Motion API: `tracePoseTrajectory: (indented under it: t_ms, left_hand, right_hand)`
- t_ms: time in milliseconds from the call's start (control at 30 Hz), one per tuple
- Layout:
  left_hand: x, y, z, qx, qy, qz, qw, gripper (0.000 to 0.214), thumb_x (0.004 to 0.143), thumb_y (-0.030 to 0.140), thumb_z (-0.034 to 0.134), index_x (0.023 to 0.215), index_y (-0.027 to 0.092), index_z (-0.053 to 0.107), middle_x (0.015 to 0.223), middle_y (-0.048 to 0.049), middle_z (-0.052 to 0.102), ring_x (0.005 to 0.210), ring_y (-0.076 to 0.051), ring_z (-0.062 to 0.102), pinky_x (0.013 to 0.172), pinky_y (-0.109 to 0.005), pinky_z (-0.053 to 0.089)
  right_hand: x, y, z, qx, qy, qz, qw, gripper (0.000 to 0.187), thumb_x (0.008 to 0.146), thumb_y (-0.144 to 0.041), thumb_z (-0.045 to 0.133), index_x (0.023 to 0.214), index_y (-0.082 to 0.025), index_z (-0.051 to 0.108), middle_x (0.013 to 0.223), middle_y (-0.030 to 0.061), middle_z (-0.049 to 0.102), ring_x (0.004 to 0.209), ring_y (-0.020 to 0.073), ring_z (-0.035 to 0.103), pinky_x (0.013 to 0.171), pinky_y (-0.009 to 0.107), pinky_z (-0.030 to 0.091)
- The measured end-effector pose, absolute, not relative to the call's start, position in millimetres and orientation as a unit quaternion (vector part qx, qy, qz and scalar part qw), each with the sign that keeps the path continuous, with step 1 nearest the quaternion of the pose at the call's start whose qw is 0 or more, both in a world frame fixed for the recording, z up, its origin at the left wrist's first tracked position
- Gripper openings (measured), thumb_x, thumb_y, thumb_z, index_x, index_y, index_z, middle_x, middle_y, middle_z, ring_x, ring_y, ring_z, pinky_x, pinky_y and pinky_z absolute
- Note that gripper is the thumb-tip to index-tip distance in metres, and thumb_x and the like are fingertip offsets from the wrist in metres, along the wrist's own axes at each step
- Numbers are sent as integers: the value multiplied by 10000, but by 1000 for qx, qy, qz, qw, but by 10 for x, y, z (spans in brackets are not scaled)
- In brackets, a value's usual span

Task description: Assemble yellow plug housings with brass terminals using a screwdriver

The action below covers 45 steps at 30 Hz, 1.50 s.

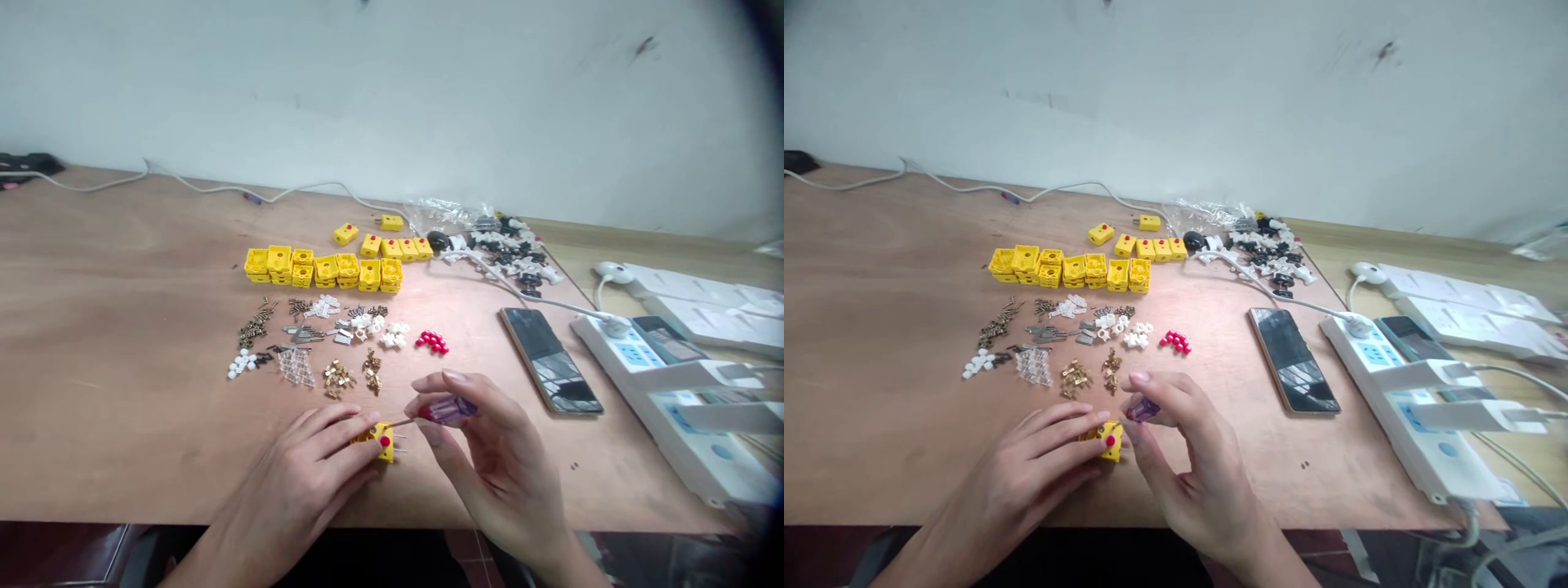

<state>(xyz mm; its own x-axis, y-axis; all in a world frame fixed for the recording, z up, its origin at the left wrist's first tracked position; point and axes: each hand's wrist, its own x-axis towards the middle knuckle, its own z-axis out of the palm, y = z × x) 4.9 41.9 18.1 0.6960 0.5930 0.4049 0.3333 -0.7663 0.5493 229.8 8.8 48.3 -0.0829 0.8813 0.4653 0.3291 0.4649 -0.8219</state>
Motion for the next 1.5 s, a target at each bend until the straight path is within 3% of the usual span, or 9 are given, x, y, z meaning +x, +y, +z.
tracePoseTrajectory:
  t_ms: [167,267,400,600,767,1000,1200,1400,1500]
  left_hand:
    - [67,426,165,899,224,294,233,254,1080,190,481,1292,193,622,1303,-66,699,1297,-207,608,1070,-380,556]
    - [61,416,133,896,226,294,243,250,1075,176,486,1285,186,623,1330,-70,689,1309,-205,602,1090,-379,546]
    - [22,408,113,904,225,269,245,336,1076,142,453,1388,198,566,1397,-77,652,1361,-211,559,1121,-409,527]
    - [-12,410,113,908,223,239,261,387,1075,118,424,1435,210,531,1445,-68,610,1385,-228,528,1104,-413,543]
    - [19,397,78,895,228,268,273,352,1082,150,446,1411,227,544,1408,-68,615,1336,-222,554,1081,-398,551]
    - [11,390,130,896,245,254,268,426,1084,150,444,1502,229,466,1415,-86,594,1294,-222,568,1066,-379,551]
    - [24,407,102,869,271,286,299,276,1068,160,503,1327,226,573,1358,-66,624,1225,-198,606,1035,-338,556]
    - [29,401,90,865,261,302,306,251,1068,149,504,1298,215,580,1334,-64,636,1215,-191,608,1033,-316,542]
    - [27,398,111,860,274,281,327,253,1074,165,502,1307,235,572,1341,-47,625,1209,-175,606,1030,-302,539]
  right_hand:
    - [2288,41,452,-418,-706,284,496,636,947,-43,510,1482,-383,464,1483,66,564,1254,283,649,929,496,650]
    - [2258,34,457,-425,-695,274,511,610,960,-22,476,1453,-381,501,1416,41,645,1189,246,693,848,426,679]
    - [2217,60,488,-415,-687,242,544,622,886,21,614,1356,-385,595,1165,16,755,1023,216,743,770,377,692]
    - [2201,111,527,-388,-663,220,601,596,791,48,738,1201,-381,683,980,-13,660,851,174,716,780,404,699]
    - [2241,97,582,-381,-686,303,541,573,903,56,561,1315,-343,589,1221,37,710,1086,213,723,835,397,676]
    - [2233,229,557,-367,-655,237,617,600,731,102,783,1152,-317,695,938,-24,658,822,150,687,747,333,690]
    - [2228,300,581,-370,-689,322,534,545,938,58,533,1321,-327,581,1242,42,702,1150,196,697,863,357,658]
    - [2184,358,567,-396,-679,265,559,503,822,39,727,1148,-330,622,990,-14,622,877,159,680,763,341,661]
    - [2178,358,565,-397,-692,285,532,545,873,26,673,1248,-348,547,1171,27,629,1067,202,675,882,427,653]
